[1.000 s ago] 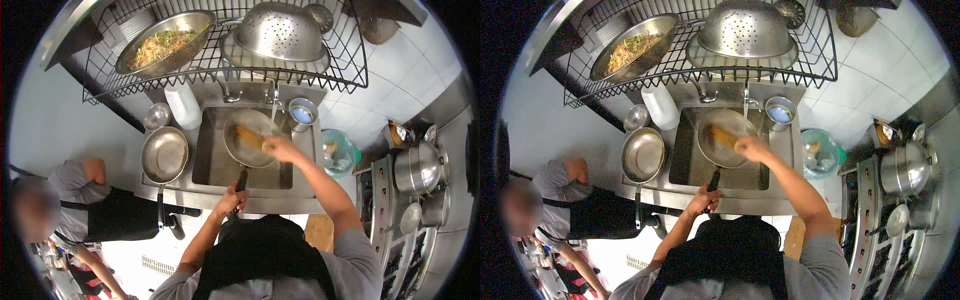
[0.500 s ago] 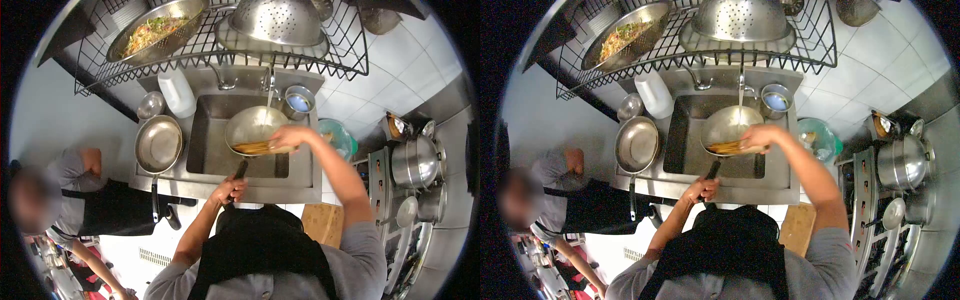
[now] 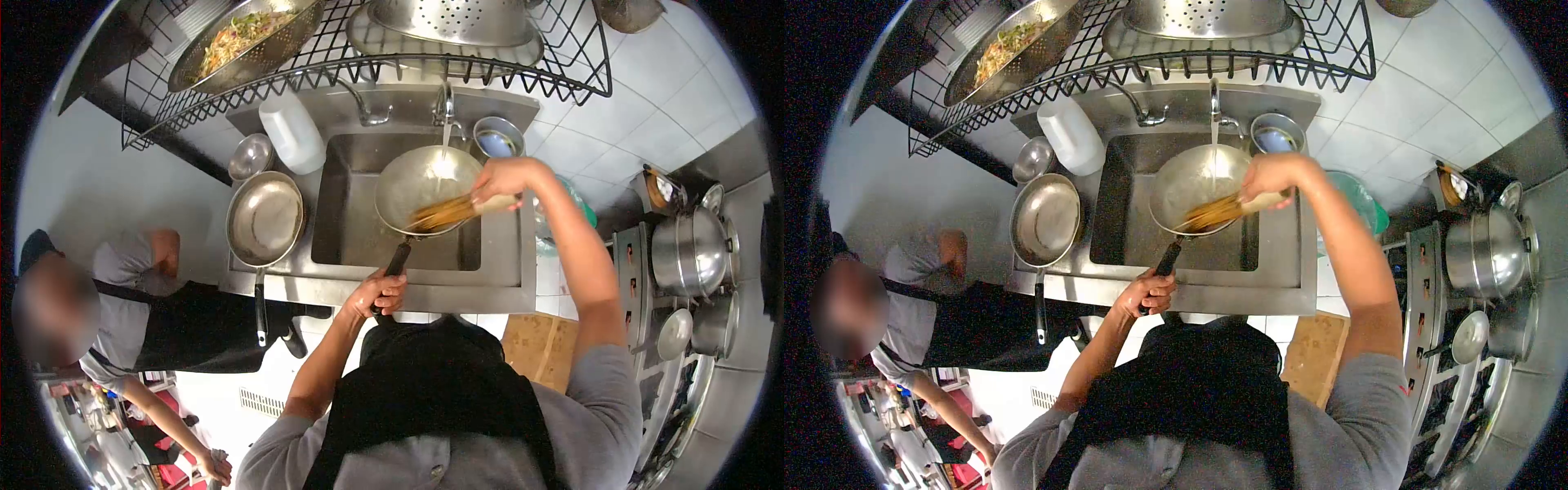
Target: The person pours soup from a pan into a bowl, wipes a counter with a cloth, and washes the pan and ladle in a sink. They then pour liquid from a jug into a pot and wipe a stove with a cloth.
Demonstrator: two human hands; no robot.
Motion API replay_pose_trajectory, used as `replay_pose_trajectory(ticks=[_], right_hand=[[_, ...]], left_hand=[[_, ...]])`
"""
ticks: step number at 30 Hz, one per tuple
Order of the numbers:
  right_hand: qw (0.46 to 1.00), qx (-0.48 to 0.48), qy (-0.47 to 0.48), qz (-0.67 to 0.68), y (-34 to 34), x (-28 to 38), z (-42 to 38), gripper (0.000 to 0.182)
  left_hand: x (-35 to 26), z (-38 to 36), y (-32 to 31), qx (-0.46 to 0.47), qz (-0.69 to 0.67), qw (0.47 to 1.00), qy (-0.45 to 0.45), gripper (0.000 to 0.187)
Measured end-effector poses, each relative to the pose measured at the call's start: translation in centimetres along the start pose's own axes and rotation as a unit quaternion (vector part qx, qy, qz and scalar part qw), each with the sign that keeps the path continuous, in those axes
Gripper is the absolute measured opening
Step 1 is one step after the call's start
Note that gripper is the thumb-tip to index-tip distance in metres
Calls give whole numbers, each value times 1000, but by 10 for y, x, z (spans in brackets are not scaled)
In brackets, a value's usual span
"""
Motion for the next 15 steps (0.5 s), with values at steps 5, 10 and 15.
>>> replay_pose_trajectory(ticks=[5,10,15], right_hand=[[960,-233,9,-155,-14,-6,48,34],[984,-115,112,-71,-40,0,19,30],[952,-175,-95,-233,-2,-50,40,41]], left_hand=[[0,7,-6,38,41,998,16,11],[-3,10,9,-33,97,995,1,13],[-5,-2,8,-68,193,979,-18,19]])
Point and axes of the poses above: each hand's wrist, its own z-axis towards the middle knuckle, its own y-axis out of the back of the hand, x = y × z, the point moved 2 cm from there along z, towards the middle knuckle, and after that the axes turned 2 degrees about x, right-handed, at the moved point
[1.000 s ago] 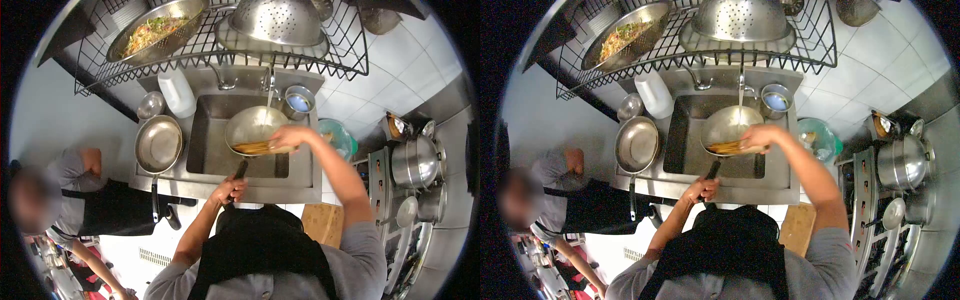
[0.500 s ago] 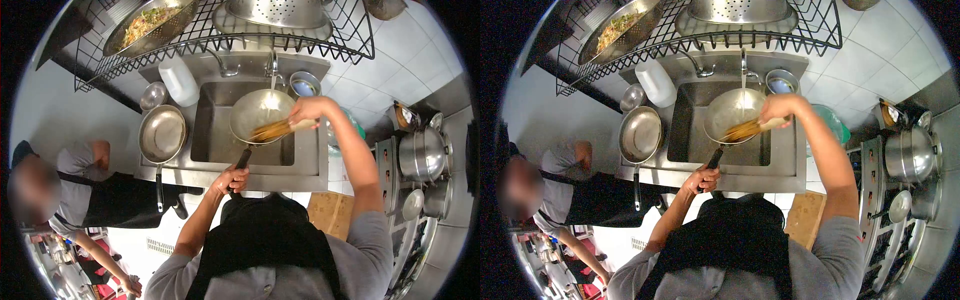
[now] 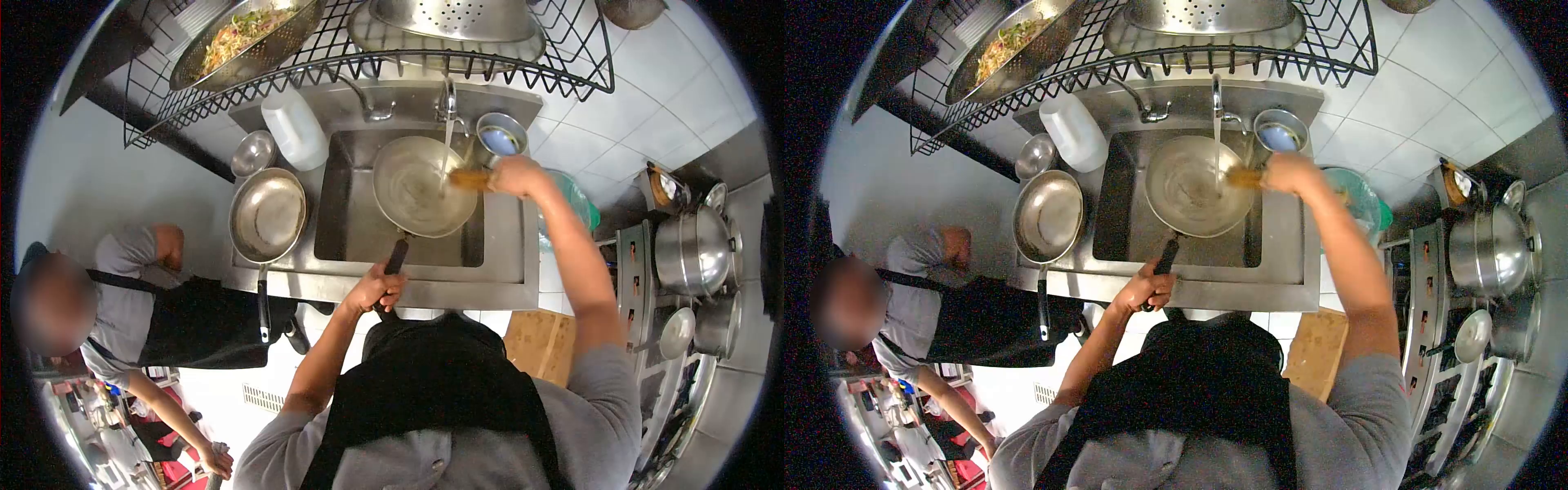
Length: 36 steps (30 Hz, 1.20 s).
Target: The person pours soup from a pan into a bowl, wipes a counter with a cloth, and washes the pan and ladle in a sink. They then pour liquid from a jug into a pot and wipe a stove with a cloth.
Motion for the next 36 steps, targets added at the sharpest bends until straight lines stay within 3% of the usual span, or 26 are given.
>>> replay_pose_trajectory(ticks=[1,2,3,4,6,7,9,10,11,13,15,17,20,21,22,23,24,25,27,28,29,31,32,33,35,36], right_hand=[[1000,-2,0,2,-30,0,25,41],[977,-149,134,76,-61,7,54,42],[909,-288,264,147,-75,11,64,44],[909,-286,264,147,-79,23,48,44],[941,-44,215,259,-73,57,-4,41],[941,-38,217,256,-61,51,-16,41],[945,134,76,288,-38,30,-34,42],[968,113,29,221,-17,33,-48,35],[967,113,25,225,-38,26,-21,35],[983,-135,73,103,-83,13,50,27],[948,-204,185,160,-82,54,19,21],[905,-187,306,229,-103,70,-3,24],[901,-180,328,221,-96,61,-19,28],[952,-17,185,243,-69,55,-29,29],[955,148,29,256,-61,46,-37,31],[953,146,23,264,-72,45,-25,31],[965,-35,70,249,-85,52,0,27],[944,-214,113,223,-95,58,15,24],[899,-225,267,264,-117,79,12,25],[898,-186,238,319,-121,88,-7,36],[898,-182,243,319,-125,78,-7,36],[929,-42,250,268,-137,49,-4,46],[929,136,53,339,-91,52,-37,46],[927,138,51,344,-94,50,-26,46],[983,-101,59,144,-104,39,16,47],[964,-168,96,183,-130,38,48,48]], left_hand=[[-2,0,-3,0,2,1000,0,19],[-5,1,-9,1,24,1000,-15,19],[-6,3,-13,2,45,999,-29,19],[2,9,-1,-5,39,999,1,19],[-4,7,9,2,20,1000,-7,16],[-6,4,11,2,3,1000,-18,16],[-9,-3,12,-26,12,999,-15,17],[-10,-6,9,-38,37,999,-14,17],[-9,-7,7,-46,63,997,-13,18],[2,-2,5,-36,79,996,-12,21],[-4,6,4,-30,91,995,-24,24],[-9,6,4,-55,95,994,-10,30],[-9,-1,20,-63,89,994,-28,29],[-5,-1,23,-66,100,992,-26,27],[1,1,25,-86,121,989,-13,23],[-4,1,14,-79,127,989,-8,23],[-10,1,1,-70,128,989,-17,22],[-13,0,-8,-62,128,990,-24,21],[-6,5,2,-71,90,993,-23,21],[-8,4,5,-76,105,991,-15,20],[-11,1,11,-84,121,989,-8,19],[-14,-5,18,-86,115,990,-16,19],[-17,-10,16,-94,123,988,-19,19],[-16,-14,13,-98,131,986,-18,19],[-12,-14,4,-90,140,986,-24,20],[-12,-14,0,-87,143,985,-32,21]])
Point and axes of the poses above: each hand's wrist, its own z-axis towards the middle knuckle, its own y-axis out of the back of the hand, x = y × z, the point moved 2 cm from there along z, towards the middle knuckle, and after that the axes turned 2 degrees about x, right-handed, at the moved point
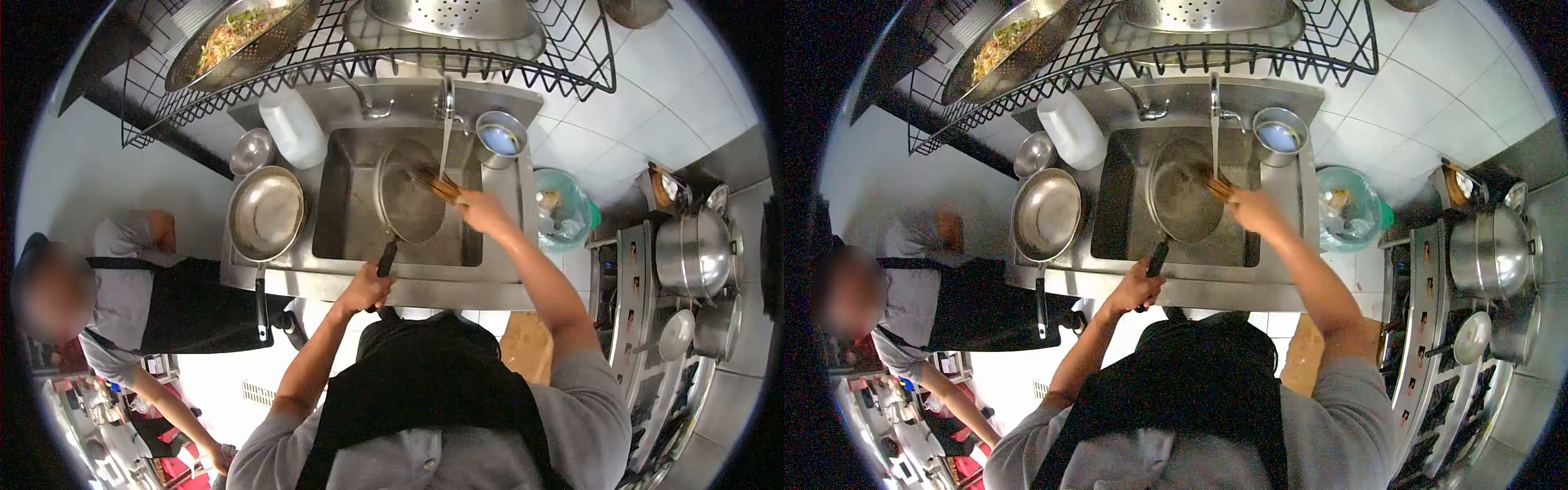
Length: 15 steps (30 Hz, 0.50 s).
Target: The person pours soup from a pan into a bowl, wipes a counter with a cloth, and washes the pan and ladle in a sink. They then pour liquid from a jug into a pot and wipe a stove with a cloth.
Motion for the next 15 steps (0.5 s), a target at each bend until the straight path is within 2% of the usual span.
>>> replay_pose_trajectory(ticks=[1,3,4,6,7,9,11,12,13,14,15], right_hand=[[1000,-2,3,-1,3,14,-4,48],[982,20,15,185,13,66,-35,48],[982,22,11,187,20,70,-53,48],[965,103,39,240,29,71,-82,50],[965,106,38,238,19,54,-93,50],[964,20,63,257,-5,8,-119,52],[963,-42,-43,263,20,9,-164,51],[963,-40,-44,264,19,3,-178,51],[958,-78,-93,261,18,-5,-192,50],[949,-116,-141,256,18,-12,-202,50],[949,-117,-141,257,10,-20,-205,50]], left_hand=[[0,3,-1,-2,1,1000,-3,21],[6,8,0,-30,56,998,-11,22],[5,8,3,-41,95,995,-7,22],[21,16,26,-100,247,964,-14,32],[25,16,34,-147,331,932,-31,38],[0,-7,33,-236,416,876,-60,43],[0,-8,52,-254,441,859,43,56],[3,-10,57,-268,450,852,-11,57],[14,-8,65,-280,458,841,-64,58],[13,-3,67,-287,513,759,-279,46],[21,-3,71,-286,514,759,-280,46]])
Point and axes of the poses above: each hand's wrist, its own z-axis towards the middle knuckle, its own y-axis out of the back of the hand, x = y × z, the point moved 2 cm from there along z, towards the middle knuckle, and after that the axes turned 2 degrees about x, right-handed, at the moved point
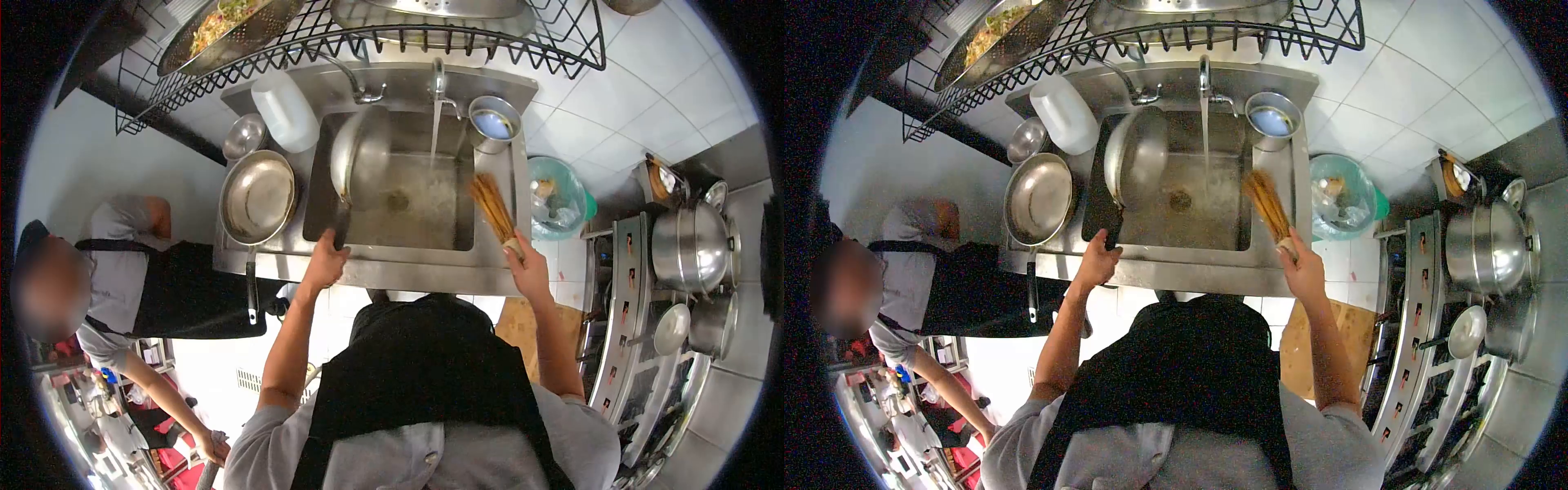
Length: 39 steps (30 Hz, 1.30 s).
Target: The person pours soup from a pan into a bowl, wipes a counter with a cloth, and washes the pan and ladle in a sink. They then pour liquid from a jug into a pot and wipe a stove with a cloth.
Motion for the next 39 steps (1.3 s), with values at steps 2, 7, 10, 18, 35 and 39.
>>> replay_pose_trajectory(ticks=[2,7,10,18,35,39], right_hand=[[976,-147,63,-149,-11,-26,0,49],[977,-174,119,-19,-16,11,1,48],[993,-65,100,-4,18,61,2,44],[952,43,97,-286,3,118,81,47],[888,241,62,-386,20,144,159,48],[920,166,152,-322,-9,172,126,47]], left_hand=[[-43,10,18,208,-434,823,300,21],[-69,-6,-12,242,-644,644,334,13],[-81,-8,-23,278,-626,666,295,16],[-86,-6,-27,349,-622,663,226,36],[-80,-24,-17,325,-691,585,274,19],[-87,-14,-17,377,-684,562,270,17]])
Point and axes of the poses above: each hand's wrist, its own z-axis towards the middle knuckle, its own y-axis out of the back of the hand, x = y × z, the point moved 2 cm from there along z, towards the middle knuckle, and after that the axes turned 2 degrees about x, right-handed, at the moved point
